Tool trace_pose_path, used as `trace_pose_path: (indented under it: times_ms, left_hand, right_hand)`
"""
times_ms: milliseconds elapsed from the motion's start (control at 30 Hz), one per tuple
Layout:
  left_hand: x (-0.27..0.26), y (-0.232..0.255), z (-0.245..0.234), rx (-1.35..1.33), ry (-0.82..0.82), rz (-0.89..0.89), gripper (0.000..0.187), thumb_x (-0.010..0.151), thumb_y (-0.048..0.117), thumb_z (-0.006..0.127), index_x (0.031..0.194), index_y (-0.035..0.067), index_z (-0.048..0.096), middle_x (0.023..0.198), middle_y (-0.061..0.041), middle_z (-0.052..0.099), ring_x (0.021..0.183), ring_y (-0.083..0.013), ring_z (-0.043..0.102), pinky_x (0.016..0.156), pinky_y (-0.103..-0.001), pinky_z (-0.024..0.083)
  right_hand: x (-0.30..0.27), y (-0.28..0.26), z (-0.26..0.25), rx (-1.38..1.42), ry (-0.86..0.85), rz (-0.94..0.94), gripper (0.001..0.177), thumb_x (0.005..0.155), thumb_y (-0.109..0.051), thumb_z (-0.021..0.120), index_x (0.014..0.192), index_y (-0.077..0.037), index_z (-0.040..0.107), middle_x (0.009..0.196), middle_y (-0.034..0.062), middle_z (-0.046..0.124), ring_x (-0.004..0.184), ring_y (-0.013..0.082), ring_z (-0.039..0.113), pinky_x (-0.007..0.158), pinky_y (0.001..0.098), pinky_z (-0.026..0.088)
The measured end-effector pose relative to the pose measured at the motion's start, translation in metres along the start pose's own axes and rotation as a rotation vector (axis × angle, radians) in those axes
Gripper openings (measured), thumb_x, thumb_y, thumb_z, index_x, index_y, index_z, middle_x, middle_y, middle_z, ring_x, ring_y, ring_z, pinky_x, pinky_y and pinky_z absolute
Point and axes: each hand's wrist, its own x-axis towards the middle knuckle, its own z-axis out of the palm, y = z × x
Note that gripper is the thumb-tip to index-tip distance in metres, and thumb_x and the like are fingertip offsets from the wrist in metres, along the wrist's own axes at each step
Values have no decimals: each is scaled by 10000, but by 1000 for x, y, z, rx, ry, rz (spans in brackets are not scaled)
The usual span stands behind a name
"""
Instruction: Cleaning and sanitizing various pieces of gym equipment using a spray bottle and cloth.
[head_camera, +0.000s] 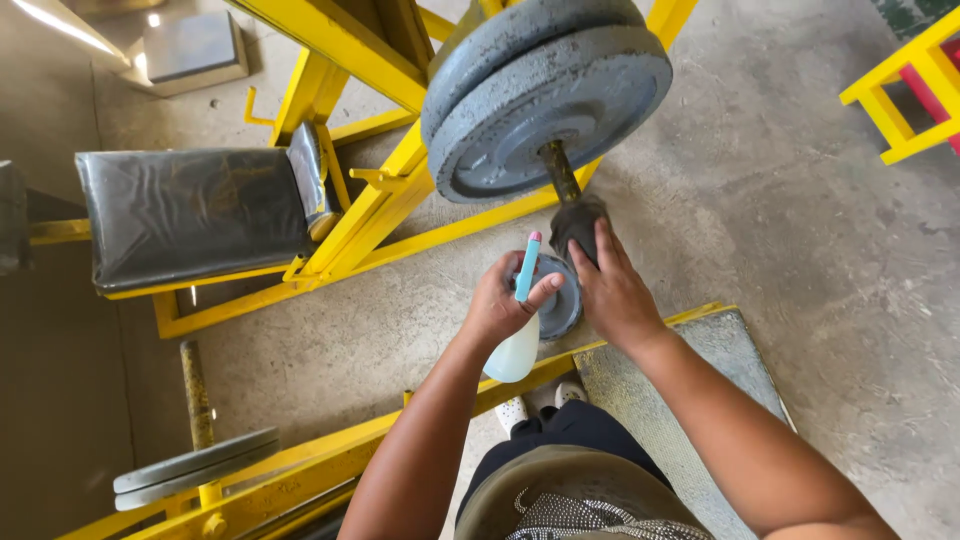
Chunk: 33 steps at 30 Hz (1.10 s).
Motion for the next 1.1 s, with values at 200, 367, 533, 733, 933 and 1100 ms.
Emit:
trace_pose_path:
  times_ms: [200, 367, 533, 733, 933, 1100]
  left_hand:
    - [13, 3, -1, 80, 22, 27, 720, 788, 591, 793, 1180, 1, 662, 998, -166, 752, 912, -253, 727, 833, -381, 566]
    - [14, 8, 7, 62, 48, 51, 703, 798, 584, 794, 1166, 1, 658, 988, -159, 746, 911, -245, 720, 828, -375, 569]
    - [9, 12, 10, 46, 73, -1, 684, 807, 578, 785, 1149, -3, 667, 941, -158, 730, 875, -247, 695, 807, -372, 576]
    - [15, 2, 22, -3, 180, 6, 709, 813, 572, 783, 1202, -4, 639, 988, -135, 737, 932, -213, 716, 850, -349, 575]
    - [31, 16, 35, -25, 225, -12, 675, 831, 552, 786, 1157, -23, 648, 968, -172, 719, 897, -261, 684, 839, -373, 575]
    - [48, 41, 33, 72, 343, 223, 631, 935, 591, 660, 1138, -6, 656, 951, -165, 710, 897, -245, 690, 836, -367, 551]
  right_hand:
    - [61, 1, 8, 107, -182, 417, 739, 981, -242, 564, 1575, 41, 227, 1398, 375, 472, 1172, 512, 575, 931, 525, 525]
    - [143, 49, 54, 204, -165, 517, 592, 1032, -385, 534, 1459, 11, 429, 1184, 287, 667, 1061, 461, 658, 893, 540, 532]
    - [144, 100, 106, 724, -115, 594, 541, 1099, -499, 508, 1255, -8, 675, 1166, 185, 732, 1070, 350, 674, 953, 474, 514]
    - [70, 70, 58, 1812, -257, 1043, 600, 1028, -567, 518, 1243, -31, 681, 1010, 103, 727, 779, 201, 718, 705, 379, 616]
    - [0, 86, 26, 1526, -423, 914, 546, 1019, -499, 509, 1251, -34, 677, 1060, 77, 751, 930, 171, 695, 853, 354, 567]
    - [22, 126, -59, 817, -422, 580, 386, 988, -401, 602, 1164, -82, 731, 1045, 71, 773, 997, 160, 695, 926, 333, 525]
